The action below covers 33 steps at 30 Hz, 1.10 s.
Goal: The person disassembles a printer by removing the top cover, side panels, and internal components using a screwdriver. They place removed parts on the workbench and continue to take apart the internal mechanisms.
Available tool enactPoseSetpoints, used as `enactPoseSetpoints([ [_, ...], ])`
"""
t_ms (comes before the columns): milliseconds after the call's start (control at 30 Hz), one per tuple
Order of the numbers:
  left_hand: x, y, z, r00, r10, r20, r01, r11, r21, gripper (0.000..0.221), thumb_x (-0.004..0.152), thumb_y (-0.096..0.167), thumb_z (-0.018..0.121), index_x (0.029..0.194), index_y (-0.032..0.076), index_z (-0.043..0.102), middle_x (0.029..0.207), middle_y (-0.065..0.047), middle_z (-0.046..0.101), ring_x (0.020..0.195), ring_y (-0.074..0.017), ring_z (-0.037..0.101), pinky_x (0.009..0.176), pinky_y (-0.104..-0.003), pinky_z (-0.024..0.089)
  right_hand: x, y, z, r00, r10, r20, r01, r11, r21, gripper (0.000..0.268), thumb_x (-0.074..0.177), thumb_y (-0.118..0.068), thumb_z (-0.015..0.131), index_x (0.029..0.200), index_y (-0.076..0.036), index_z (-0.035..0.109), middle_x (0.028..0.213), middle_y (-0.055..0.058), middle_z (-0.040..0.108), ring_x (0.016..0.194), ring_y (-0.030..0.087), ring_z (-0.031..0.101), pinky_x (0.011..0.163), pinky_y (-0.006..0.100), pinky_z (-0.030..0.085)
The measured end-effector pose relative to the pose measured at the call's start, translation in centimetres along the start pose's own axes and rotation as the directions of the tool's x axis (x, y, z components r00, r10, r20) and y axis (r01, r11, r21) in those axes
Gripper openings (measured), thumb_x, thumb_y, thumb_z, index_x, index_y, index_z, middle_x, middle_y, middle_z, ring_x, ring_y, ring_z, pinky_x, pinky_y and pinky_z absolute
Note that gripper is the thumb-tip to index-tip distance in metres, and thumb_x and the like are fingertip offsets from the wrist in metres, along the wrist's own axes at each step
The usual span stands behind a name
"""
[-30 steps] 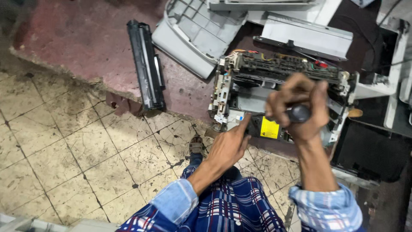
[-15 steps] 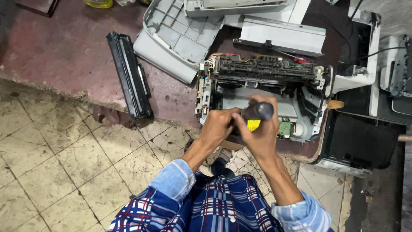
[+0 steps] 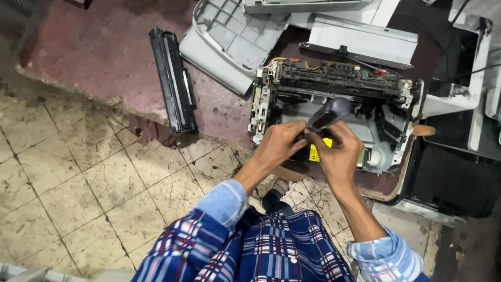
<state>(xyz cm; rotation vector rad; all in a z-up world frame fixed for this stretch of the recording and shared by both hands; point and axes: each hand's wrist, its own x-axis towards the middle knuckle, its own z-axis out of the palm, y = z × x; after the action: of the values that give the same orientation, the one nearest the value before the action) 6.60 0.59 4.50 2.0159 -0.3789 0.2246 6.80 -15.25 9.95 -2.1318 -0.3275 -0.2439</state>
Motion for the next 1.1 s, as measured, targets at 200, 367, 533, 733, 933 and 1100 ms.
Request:
enactPoseSetpoints([
  [200,0.9,-1.1,-1.3,0.978,0.208,-0.01,-0.208,0.978,0.004,0.048,0.077,-0.001,0.074,0.122,-0.008,0.058,0.116,-0.027,0.067,0.103,-0.0438,0.068,0.089,-0.045,0.059,0.5,1.2,0.0,0.995,0.056,0.087,-0.066,0.991,0.114,0.023,0.086,0.002,0.08,0.109,0.001,0.076,0.111,0.009,0.074,0.093,0.014,0.071,0.076,0.026,0.058],
  [367,1.9,-2.3,-1.3,0.974,-0.019,0.227,0.03,0.998,-0.047,0.047,0.079,-0.004,0.071,0.125,0.0,0.066,0.096,-0.023,0.073,0.086,-0.0372,0.075,0.073,-0.046,0.059,0.1,0.6,0.4,0.989,0.053,0.139,-0.071,0.99,0.125,0.028,0.09,0.002,0.079,0.116,0.002,0.072,0.114,0.009,0.07,0.096,0.015,0.069,0.075,0.027,0.059],
  [533,1.8,-2.1,-0.9,0.976,-0.067,0.205,0.05,0.995,0.088,0.03,0.084,0.007,0.081,0.112,0.002,0.069,0.084,-0.024,0.071,0.083,-0.0413,0.072,0.072,-0.049,0.055,0.2,0.3,0.7,0.99,0.136,0.048,-0.143,0.967,0.209,0.034,0.088,-0.002,0.083,0.116,0.001,0.064,0.106,0.005,0.073,0.093,0.014,0.073,0.079,0.028,0.064],
  [733,3.1,-2.4,-1.7,0.965,0.054,0.257,-0.05,0.999,-0.021,0.036,0.085,0.016,0.079,0.116,0.004,0.067,0.093,-0.019,0.074,0.083,-0.0355,0.074,0.076,-0.045,0.059,0.5,0.9,0.3,0.999,0.05,-0.002,-0.049,0.99,0.135,0.029,0.09,0.001,0.082,0.117,0.004,0.072,0.11,0.011,0.076,0.099,0.017,0.074,0.088,0.032,0.064],
  [933,2.9,-2.8,-2.2,0.961,0.149,0.235,-0.141,0.989,-0.05,0.026,0.087,0.016,0.077,0.11,0.005,0.074,0.102,-0.017,0.075,0.093,-0.038,0.072,0.08,-0.045,0.059,-0.2,1.0,0.1,0.994,0.105,-0.005,-0.1,0.958,0.269,0.027,0.094,0.001,0.079,0.119,0.003,0.07,0.112,0.01,0.075,0.101,0.014,0.072,0.088,0.029,0.061],
  [1100,2.7,-2.7,-1.9,0.953,0.176,0.245,-0.169,0.984,-0.05,0.025,0.088,0.014,0.076,0.11,0.004,0.074,0.102,-0.017,0.074,0.094,-0.0387,0.071,0.081,-0.046,0.058,-0.2,0.6,0.2,0.991,0.136,-0.005,-0.132,0.968,0.215,0.027,0.093,0.001,0.079,0.118,0.003,0.07,0.106,0.009,0.075,0.095,0.013,0.071,0.078,0.028,0.061],
])
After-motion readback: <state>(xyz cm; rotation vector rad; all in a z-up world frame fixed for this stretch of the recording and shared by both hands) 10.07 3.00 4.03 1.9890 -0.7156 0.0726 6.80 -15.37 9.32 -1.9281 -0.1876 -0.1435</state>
